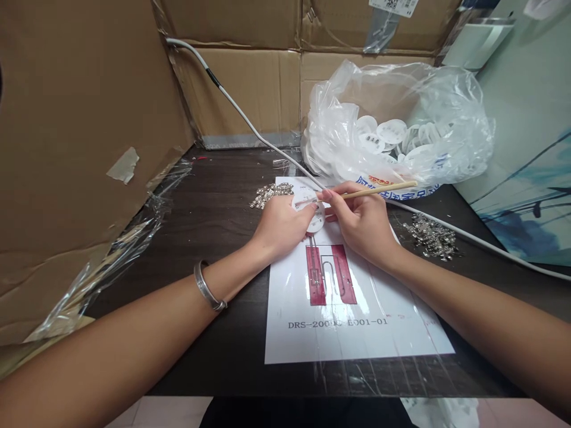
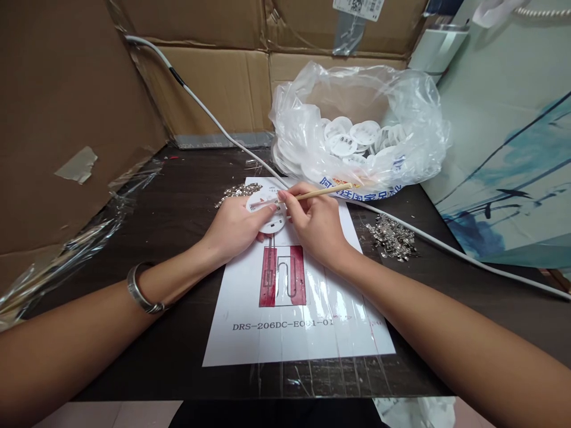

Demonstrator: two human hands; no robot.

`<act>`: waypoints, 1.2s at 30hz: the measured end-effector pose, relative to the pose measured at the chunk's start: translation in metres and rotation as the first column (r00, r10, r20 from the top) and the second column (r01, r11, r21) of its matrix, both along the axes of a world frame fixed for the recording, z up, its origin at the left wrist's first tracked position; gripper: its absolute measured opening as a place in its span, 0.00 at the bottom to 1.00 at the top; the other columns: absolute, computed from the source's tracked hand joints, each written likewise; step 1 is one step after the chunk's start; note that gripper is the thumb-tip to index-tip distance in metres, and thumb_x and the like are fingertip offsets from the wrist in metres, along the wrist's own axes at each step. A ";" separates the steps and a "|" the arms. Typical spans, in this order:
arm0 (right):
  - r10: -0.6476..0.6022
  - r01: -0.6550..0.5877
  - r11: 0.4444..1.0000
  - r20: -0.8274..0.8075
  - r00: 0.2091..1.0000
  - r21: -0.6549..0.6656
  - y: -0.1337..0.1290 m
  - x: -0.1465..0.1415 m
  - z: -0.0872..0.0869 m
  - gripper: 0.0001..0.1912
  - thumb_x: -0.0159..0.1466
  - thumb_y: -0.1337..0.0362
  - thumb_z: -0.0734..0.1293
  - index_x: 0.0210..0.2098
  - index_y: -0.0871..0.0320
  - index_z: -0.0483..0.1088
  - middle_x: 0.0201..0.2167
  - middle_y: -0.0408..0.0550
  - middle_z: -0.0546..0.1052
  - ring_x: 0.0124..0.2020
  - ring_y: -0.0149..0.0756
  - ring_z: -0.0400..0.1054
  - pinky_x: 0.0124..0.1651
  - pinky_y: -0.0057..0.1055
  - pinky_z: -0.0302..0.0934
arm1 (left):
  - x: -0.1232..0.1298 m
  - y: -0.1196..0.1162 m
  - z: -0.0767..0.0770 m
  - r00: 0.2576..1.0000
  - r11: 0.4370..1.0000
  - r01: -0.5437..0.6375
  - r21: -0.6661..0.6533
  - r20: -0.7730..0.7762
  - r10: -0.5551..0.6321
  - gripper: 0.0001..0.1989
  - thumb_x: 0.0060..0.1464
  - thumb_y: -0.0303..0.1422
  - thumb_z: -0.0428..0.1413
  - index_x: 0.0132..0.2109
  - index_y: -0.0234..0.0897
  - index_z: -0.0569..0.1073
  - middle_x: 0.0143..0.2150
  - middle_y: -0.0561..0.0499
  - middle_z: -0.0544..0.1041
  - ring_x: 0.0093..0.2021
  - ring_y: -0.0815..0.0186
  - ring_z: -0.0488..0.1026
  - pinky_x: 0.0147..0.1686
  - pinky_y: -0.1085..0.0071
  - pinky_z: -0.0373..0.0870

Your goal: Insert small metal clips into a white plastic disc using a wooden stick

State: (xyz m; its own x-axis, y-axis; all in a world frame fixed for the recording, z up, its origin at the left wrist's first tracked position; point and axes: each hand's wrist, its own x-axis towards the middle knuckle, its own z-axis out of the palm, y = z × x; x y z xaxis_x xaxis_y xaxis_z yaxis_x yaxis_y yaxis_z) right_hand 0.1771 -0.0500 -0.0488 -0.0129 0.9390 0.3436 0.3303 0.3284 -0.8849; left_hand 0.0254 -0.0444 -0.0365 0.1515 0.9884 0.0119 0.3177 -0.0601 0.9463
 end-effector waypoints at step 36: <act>-0.046 0.072 0.991 -0.215 0.976 0.116 0.002 0.003 -0.003 0.21 0.70 0.50 0.57 0.29 0.56 0.69 0.23 0.42 0.69 0.29 0.30 0.67 0.36 0.33 0.63 | 0.001 -0.004 0.008 0.984 0.999 0.026 -0.047 0.178 -0.017 0.11 0.57 0.32 0.54 0.27 0.34 0.67 0.19 0.53 0.70 0.15 0.73 0.65 0.12 0.76 0.60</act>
